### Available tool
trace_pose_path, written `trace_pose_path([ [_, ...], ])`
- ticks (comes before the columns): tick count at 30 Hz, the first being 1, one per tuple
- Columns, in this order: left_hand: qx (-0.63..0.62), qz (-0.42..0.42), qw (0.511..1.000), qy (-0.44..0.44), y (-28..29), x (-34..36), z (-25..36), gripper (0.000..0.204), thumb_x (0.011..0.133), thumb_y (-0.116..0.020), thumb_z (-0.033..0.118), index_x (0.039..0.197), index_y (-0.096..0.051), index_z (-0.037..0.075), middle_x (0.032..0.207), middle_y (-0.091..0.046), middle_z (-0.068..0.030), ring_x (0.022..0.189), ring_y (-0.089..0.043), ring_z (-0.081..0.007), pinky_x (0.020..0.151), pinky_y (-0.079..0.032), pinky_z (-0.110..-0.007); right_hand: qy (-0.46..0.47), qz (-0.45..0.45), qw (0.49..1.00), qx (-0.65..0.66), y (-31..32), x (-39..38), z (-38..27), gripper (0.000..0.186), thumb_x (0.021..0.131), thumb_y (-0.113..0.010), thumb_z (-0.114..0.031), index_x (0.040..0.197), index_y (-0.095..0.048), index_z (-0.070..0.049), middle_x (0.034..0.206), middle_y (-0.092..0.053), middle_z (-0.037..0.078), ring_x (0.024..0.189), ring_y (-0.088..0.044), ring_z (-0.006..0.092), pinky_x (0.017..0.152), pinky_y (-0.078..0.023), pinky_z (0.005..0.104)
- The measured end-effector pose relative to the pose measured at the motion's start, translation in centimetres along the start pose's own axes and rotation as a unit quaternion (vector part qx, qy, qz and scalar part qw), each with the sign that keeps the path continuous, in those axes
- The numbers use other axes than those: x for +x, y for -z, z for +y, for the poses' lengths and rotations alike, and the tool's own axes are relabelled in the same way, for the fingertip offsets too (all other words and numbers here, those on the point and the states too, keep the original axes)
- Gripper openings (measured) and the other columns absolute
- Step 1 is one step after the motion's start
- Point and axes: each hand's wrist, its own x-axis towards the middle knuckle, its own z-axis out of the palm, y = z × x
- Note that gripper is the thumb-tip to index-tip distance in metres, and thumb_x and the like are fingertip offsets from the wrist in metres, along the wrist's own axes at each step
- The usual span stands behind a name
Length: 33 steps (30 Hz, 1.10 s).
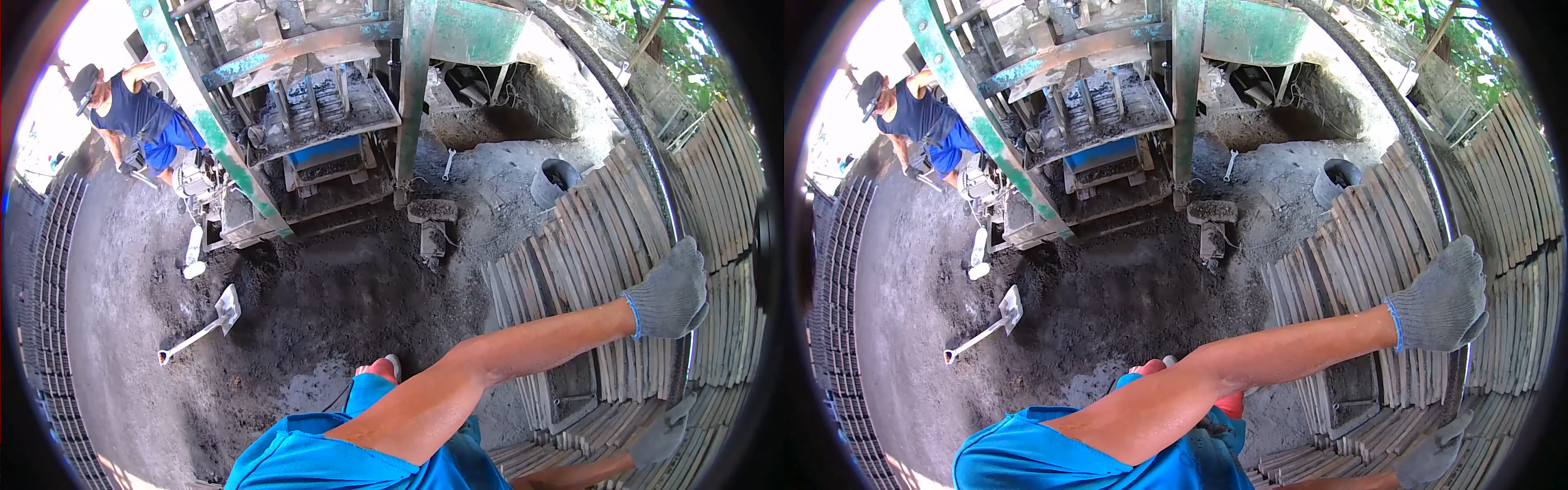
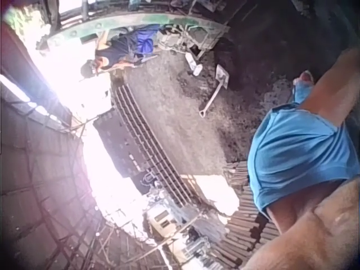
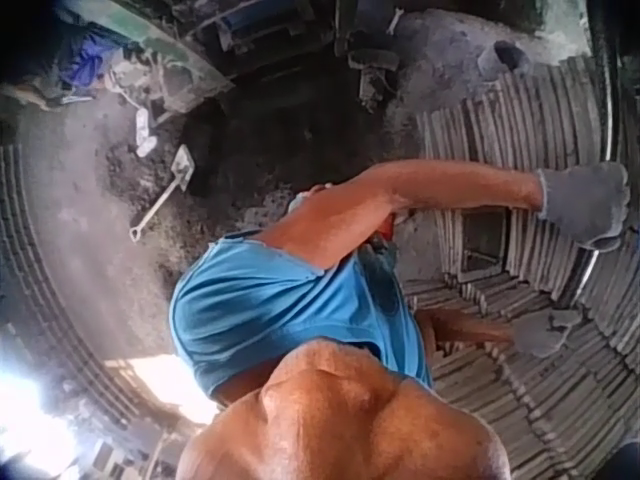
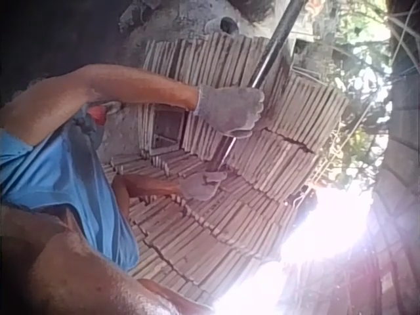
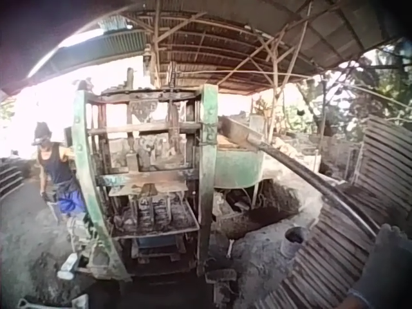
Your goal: Operate a tile-making machine and stack finished tiles.
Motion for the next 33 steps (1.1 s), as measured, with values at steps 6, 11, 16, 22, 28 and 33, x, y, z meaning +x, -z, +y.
trace_pose_path([
  [6, 0.002, -0.030, 1.000, -0.003, 0.1, 0.2, -0.1, 0.032, 0.080, -0.063, 0.032, 0.059, -0.063, 0.006, 0.064, -0.054, -0.0126, 0.071, -0.050, -0.0328, 0.089, -0.038, -0.050, -0.005, 0.027, 1.000, 0.010, 0.7, -0.9, -2.6, 0.049, 0.107, -0.040, -0.045, 0.134, -0.065, -0.013, 0.128, -0.068, 0.014, 0.113, -0.065, 0.0352, 0.094, -0.049, 0.0409],
  [11, 0.008, -0.022, 1.000, -0.009, 0.1, 0.2, -0.2, 0.032, 0.080, -0.064, 0.032, 0.059, -0.063, 0.007, 0.063, -0.054, -0.0120, 0.071, -0.050, -0.0322, 0.088, -0.038, -0.049, 0.001, 0.020, 1.000, -0.007, 0.4, -0.8, -1.6, 0.048, 0.107, -0.040, -0.046, 0.137, -0.062, -0.016, 0.126, -0.068, 0.015, 0.114, -0.065, 0.0361, 0.094, -0.049, 0.0420],
  [16, -0.004, -0.001, 1.000, -0.006, 0.2, 0.1, 0.0, 0.032, 0.080, -0.064, 0.032, 0.060, -0.063, 0.007, 0.063, -0.054, -0.0114, 0.071, -0.050, -0.0321, 0.089, -0.038, -0.048, 0.040, 0.015, 0.998, -0.056, 0.8, -0.9, -1.8, 0.059, 0.106, -0.039, -0.051, 0.130, -0.066, -0.004, 0.127, -0.068, 0.016, 0.118, -0.064, 0.0337, 0.098, -0.050, 0.0387],
  [22, 0.003, -0.035, 0.999, -0.001, 0.6, 0.1, 0.0, 0.031, 0.079, -0.064, 0.032, 0.061, -0.064, 0.007, 0.064, -0.054, -0.0117, 0.072, -0.050, -0.0323, 0.090, -0.038, -0.048, -0.046, -0.008, 0.999, -0.022, 1.8, -1.0, -3.9, 0.058, 0.106, -0.038, -0.051, 0.130, -0.066, -0.007, 0.127, -0.068, 0.016, 0.117, -0.064, 0.0339, 0.098, -0.049, 0.0386],
  [28, 0.022, -0.012, 1.000, -0.011, 0.6, 0.1, -0.1, 0.031, 0.079, -0.064, 0.032, 0.061, -0.065, 0.007, 0.064, -0.054, -0.0110, 0.072, -0.050, -0.0321, 0.089, -0.037, -0.048, 0.012, 0.014, 1.000, -0.016, 1.0, -0.8, -2.4, 0.054, 0.108, -0.036, -0.045, 0.134, -0.064, -0.008, 0.127, -0.068, 0.016, 0.116, -0.065, 0.0332, 0.097, -0.049, 0.0384],
  [33, 0.013, -0.026, 1.000, -0.004, 0.5, 0.1, 0.0, 0.030, 0.080, -0.064, 0.032, 0.061, -0.065, 0.008, 0.063, -0.053, -0.0101, 0.072, -0.049, -0.0313, 0.089, -0.037, -0.048, -0.026, 0.010, 0.999, -0.025, 1.3, -1.1, -3.6, 0.053, 0.108, -0.035, -0.046, 0.135, -0.064, -0.009, 0.129, -0.068, 0.015, 0.117, -0.065, 0.0329, 0.098, -0.049, 0.0380],
])
